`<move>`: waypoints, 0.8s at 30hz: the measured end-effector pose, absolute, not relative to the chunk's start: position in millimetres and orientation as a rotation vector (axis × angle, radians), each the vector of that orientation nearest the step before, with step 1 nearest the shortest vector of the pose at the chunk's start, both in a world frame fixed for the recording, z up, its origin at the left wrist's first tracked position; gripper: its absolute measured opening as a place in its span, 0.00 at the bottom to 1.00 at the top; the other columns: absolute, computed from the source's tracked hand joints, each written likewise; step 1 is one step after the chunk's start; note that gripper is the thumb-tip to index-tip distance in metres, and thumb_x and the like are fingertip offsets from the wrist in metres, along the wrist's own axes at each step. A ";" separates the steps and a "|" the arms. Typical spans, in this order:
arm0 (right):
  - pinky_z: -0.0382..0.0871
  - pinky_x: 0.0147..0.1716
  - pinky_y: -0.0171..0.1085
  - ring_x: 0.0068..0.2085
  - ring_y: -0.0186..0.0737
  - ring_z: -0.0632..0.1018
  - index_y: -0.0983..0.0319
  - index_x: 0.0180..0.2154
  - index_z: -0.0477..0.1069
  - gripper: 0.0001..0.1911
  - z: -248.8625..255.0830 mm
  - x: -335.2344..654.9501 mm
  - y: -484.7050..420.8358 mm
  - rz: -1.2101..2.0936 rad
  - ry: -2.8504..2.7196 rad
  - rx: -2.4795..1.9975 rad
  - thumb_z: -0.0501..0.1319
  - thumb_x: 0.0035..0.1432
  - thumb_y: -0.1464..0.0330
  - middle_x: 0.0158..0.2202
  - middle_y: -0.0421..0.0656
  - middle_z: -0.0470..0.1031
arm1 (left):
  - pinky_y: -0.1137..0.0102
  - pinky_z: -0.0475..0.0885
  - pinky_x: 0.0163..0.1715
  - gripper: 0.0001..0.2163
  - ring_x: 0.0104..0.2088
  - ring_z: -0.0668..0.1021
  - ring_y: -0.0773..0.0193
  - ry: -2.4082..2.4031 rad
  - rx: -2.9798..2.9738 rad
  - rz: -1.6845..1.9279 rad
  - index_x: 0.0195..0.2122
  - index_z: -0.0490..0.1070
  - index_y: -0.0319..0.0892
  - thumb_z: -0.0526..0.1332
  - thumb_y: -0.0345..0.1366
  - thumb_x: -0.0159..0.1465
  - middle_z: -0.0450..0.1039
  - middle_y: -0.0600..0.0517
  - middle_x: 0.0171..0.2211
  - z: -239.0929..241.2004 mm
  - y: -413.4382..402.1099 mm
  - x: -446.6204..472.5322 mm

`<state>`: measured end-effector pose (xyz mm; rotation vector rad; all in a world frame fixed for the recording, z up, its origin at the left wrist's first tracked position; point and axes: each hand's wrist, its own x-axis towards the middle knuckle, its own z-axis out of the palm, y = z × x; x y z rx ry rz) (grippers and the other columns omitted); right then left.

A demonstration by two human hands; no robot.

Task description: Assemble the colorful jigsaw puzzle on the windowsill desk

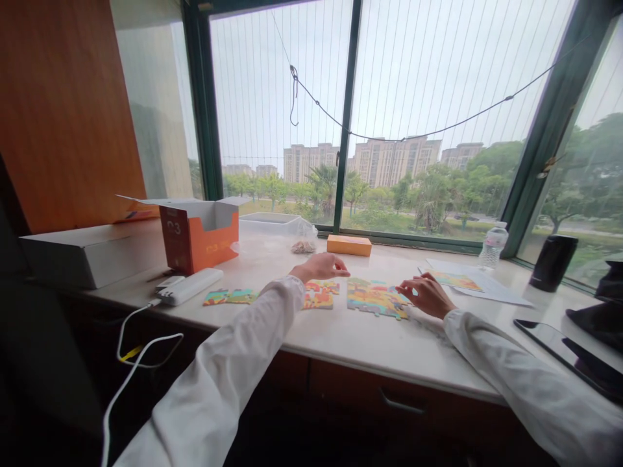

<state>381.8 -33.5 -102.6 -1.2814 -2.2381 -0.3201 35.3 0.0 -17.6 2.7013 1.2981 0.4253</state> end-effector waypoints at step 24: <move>0.61 0.49 0.42 0.42 0.44 0.79 0.54 0.47 0.79 0.33 -84.8 105.6 38.5 0.338 -2.449 -1.296 0.70 0.44 0.43 0.46 0.40 0.80 | 0.68 0.67 0.38 0.28 0.41 0.77 0.56 1.542 2.533 0.041 0.45 0.77 0.44 0.68 0.57 0.49 0.78 0.49 0.43 -41.4 20.9 -116.6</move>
